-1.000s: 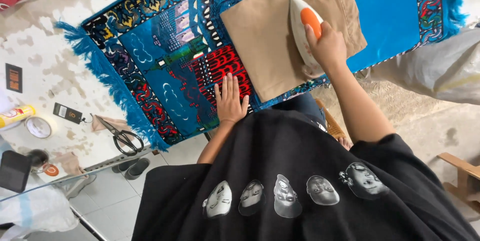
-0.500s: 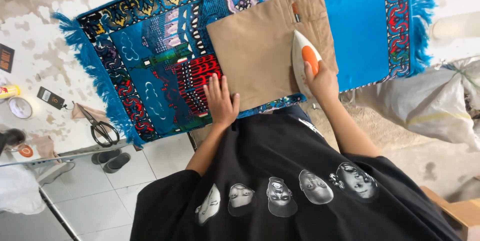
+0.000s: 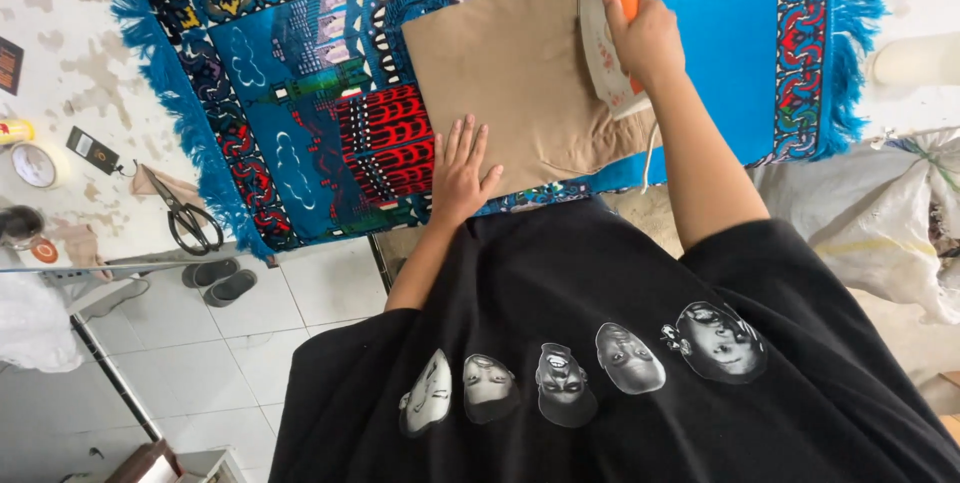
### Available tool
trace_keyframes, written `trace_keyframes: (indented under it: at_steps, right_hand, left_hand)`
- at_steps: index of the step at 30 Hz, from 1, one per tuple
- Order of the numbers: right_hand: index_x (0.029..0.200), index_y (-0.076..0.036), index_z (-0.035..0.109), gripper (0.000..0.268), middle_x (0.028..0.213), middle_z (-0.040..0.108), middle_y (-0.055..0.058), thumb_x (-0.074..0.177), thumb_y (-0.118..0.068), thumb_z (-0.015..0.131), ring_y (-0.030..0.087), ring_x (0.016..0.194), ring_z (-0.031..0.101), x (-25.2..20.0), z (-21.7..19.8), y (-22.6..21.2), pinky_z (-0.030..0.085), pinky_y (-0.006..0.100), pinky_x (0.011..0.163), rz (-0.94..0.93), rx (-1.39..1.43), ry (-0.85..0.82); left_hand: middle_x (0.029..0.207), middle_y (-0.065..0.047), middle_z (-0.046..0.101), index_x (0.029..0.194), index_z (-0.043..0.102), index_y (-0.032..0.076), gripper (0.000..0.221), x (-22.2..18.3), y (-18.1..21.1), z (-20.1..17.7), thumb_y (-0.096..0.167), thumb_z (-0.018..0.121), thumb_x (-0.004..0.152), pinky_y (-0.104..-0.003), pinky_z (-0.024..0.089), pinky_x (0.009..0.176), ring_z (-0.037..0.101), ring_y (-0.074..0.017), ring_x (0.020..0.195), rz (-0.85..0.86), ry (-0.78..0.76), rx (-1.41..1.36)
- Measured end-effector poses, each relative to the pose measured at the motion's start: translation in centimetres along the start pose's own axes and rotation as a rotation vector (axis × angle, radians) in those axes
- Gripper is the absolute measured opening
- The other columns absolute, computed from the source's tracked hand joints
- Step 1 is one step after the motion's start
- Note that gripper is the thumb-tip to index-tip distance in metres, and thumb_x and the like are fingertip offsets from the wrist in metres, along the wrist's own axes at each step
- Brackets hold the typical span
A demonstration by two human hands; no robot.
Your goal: Ironing a pair of tan pants on a patterned mat using a steam iron and a spray bottle for moisture.
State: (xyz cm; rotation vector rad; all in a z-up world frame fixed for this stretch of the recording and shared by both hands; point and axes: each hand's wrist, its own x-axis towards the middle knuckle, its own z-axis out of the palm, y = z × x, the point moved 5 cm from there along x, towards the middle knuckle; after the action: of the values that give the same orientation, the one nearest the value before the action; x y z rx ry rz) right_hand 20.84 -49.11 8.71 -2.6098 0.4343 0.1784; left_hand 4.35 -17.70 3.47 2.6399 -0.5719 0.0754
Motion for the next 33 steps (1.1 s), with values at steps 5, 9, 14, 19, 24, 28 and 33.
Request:
trace_keyframes:
  at_steps: [5, 9, 14, 19, 24, 28, 33]
  right_hand:
    - [0.097, -0.004, 0.066, 0.062, 0.079, 0.07, 0.028, 0.107, -0.064, 0.054, 0.048, 0.082, 0.073, -13.1, 0.5, 4.6, 0.059, 0.055, 0.066, 0.046, -0.107, -0.135]
    - [0.101, -0.004, 0.067, 0.054, 0.082, 0.071, 0.026, 0.108, -0.057, 0.057, 0.045, 0.081, 0.074, -15.6, 0.6, 5.6, 0.061, 0.049, 0.067, 0.069, -0.101, -0.118]
    - [0.098, -0.003, 0.064, 0.058, 0.077, 0.068, 0.023, 0.109, -0.059, 0.053, 0.041, 0.068, 0.067, -6.9, 0.2, 1.4, 0.051, 0.05, 0.053, 0.015, 0.006, -0.047]
    - [0.09, -0.013, 0.05, 0.05, 0.066, 0.057, 0.002, 0.111, -0.057, 0.041, 0.017, 0.042, 0.061, -1.0, -1.2, -1.2, 0.04, 0.031, 0.042, 0.029, 0.278, -0.124]
    - [0.103, -0.003, 0.063, 0.062, 0.081, 0.067, 0.016, 0.11, -0.061, 0.043, 0.03, 0.064, 0.062, -8.1, -0.5, 1.8, 0.045, 0.04, 0.048, 0.066, 0.091, -0.197]
    - [0.087, -0.004, 0.052, 0.059, 0.077, 0.06, 0.021, 0.11, -0.058, 0.043, 0.04, 0.067, 0.058, -17.5, -0.1, 5.4, 0.04, 0.051, 0.055, 0.166, 0.006, -0.263]
    - [0.085, -0.006, 0.048, 0.052, 0.064, 0.053, 0.017, 0.111, -0.051, 0.049, 0.035, 0.055, 0.05, -18.3, 0.0, 5.6, 0.032, 0.046, 0.046, 0.122, 0.013, -0.169]
  left_hand:
    - [0.169, -0.023, 0.023, 0.158, 0.037, 0.001, 0.077, -1.3, -0.8, 1.5, 0.048, 0.055, 0.1, -0.054, 0.014, 0.128, 0.022, -0.0366, 0.157, -0.068, 0.063, 0.019]
    - [0.166, -0.031, 0.022, 0.158, 0.03, -0.008, 0.08, -2.1, -0.7, 1.2, 0.051, 0.037, 0.104, -0.054, 0.017, 0.127, 0.021, -0.0439, 0.155, -0.161, 0.113, 0.062]
    - [0.166, -0.03, 0.021, 0.158, 0.026, -0.009, 0.089, -1.9, 0.1, 0.2, 0.063, 0.024, 0.105, -0.053, 0.021, 0.129, 0.022, -0.0445, 0.156, -0.153, 0.045, 0.057]
    - [0.169, -0.026, 0.017, 0.161, 0.018, -0.007, 0.098, -2.4, -0.2, 0.0, 0.071, 0.021, 0.1, -0.05, 0.023, 0.132, 0.02, -0.0407, 0.159, -0.219, 0.002, -0.027]
    - [0.169, -0.026, 0.014, 0.161, 0.014, -0.007, 0.1, -3.2, -0.3, -0.5, 0.07, 0.033, 0.1, -0.047, 0.025, 0.132, 0.017, -0.0401, 0.16, -0.169, -0.057, -0.019]
    - [0.171, -0.023, 0.01, 0.162, 0.015, -0.006, 0.097, -5.3, -1.2, 0.6, 0.064, 0.047, 0.103, -0.046, 0.023, 0.131, 0.013, -0.0383, 0.16, -0.202, -0.105, -0.084]
    - [0.169, -0.024, 0.017, 0.16, 0.02, -0.007, 0.096, -6.6, -1.6, 1.0, 0.058, 0.058, 0.102, -0.045, 0.022, 0.131, 0.018, -0.0376, 0.158, -0.127, -0.129, -0.018]
